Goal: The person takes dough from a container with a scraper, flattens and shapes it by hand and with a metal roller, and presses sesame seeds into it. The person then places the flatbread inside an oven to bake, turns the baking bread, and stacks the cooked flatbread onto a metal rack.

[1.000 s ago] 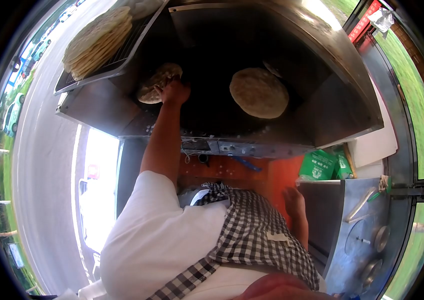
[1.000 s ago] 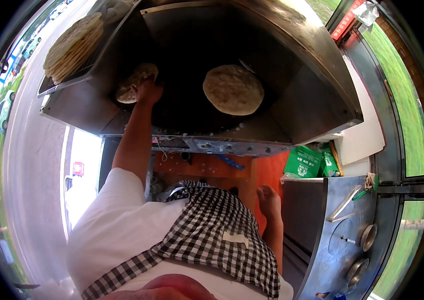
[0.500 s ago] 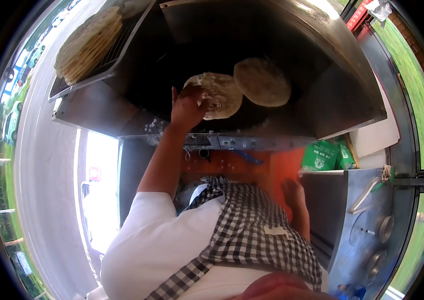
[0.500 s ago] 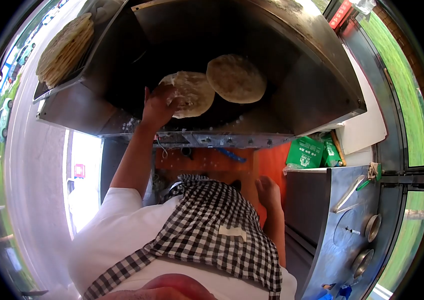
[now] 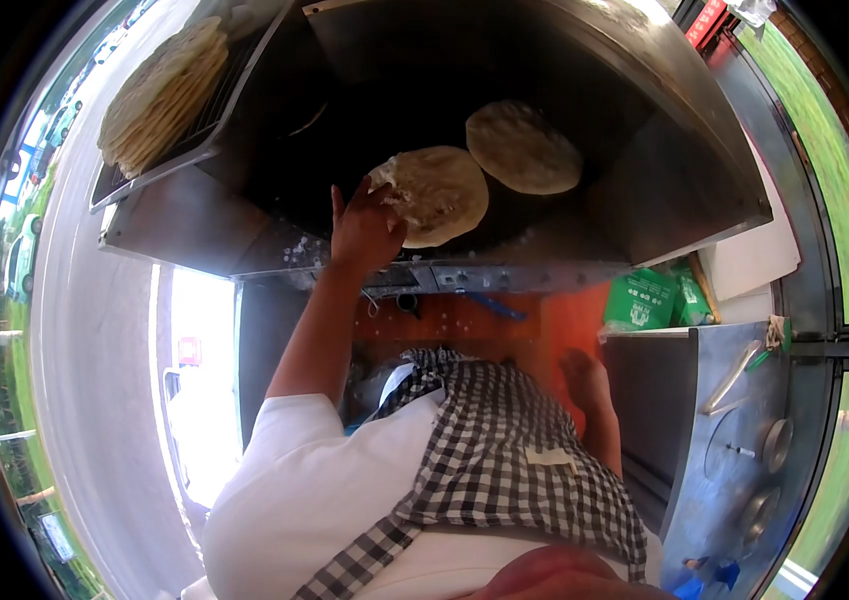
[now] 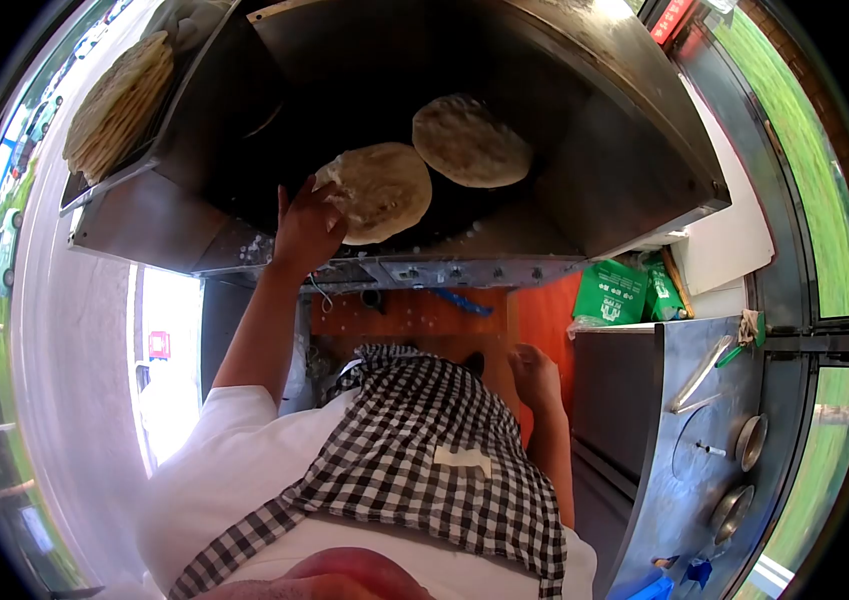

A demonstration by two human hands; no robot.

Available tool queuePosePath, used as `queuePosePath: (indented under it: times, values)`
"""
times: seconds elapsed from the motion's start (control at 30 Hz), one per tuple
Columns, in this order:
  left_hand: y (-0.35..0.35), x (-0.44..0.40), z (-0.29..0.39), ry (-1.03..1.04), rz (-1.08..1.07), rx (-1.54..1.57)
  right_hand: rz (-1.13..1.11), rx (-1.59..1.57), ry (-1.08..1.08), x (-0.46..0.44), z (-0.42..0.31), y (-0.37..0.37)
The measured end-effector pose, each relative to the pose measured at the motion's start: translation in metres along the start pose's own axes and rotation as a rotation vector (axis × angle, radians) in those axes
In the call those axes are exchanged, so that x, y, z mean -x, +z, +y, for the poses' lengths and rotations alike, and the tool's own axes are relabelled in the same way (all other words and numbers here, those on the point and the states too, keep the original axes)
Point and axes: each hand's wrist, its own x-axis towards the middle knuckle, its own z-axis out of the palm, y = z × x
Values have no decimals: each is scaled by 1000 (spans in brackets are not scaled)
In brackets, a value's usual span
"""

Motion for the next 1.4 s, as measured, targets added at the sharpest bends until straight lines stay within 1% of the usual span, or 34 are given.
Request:
queuePosePath:
  times: [0.07,0.17,0.27,0.47,0.53,0.6,0.77,0.8,0.9,1.0,1.07,1.1,1.2,1.27,1.3,1.4]
  values:
    - [-3,4,7,-22,-1,35,-18,7,2,1,-1,-2]
    - [5,3,4,-62,108,122,-27,29,-41,-1,4,-1]
    - [2,-3,7,-78,139,122,-5,17,-74,-5,10,2]
    - [3,-14,6,-63,64,90,10,68,-191,-9,37,10]
    - [5,-14,6,-62,15,66,14,45,-137,-4,24,5]
    - [5,-14,10,-70,-39,34,13,-12,-7,3,4,-4]
    - [0,-23,26,-104,-165,-46,-25,-76,104,9,-1,-8]
    - [3,-27,27,-95,-160,-49,-35,-85,126,9,-1,-8]
    - [13,-42,29,-67,-152,-57,-34,-96,125,7,0,-5]
    - [18,-56,39,-53,-188,-77,29,-34,-18,4,13,3]
    - [12,-64,52,-54,-249,-112,1,-57,27,2,15,5]
    - [14,-66,54,-42,-245,-131,-14,-68,49,2,16,6]
    - [16,-70,55,-18,-242,-151,0,-47,27,1,17,8]
    - [9,-72,55,-18,-251,-114,-24,-83,93,2,12,3]
    - [11,-71,52,-23,-193,-74,-34,-104,128,2,7,-1]
    - [19,-58,39,-35,-35,43,-32,-65,115,3,2,-6]
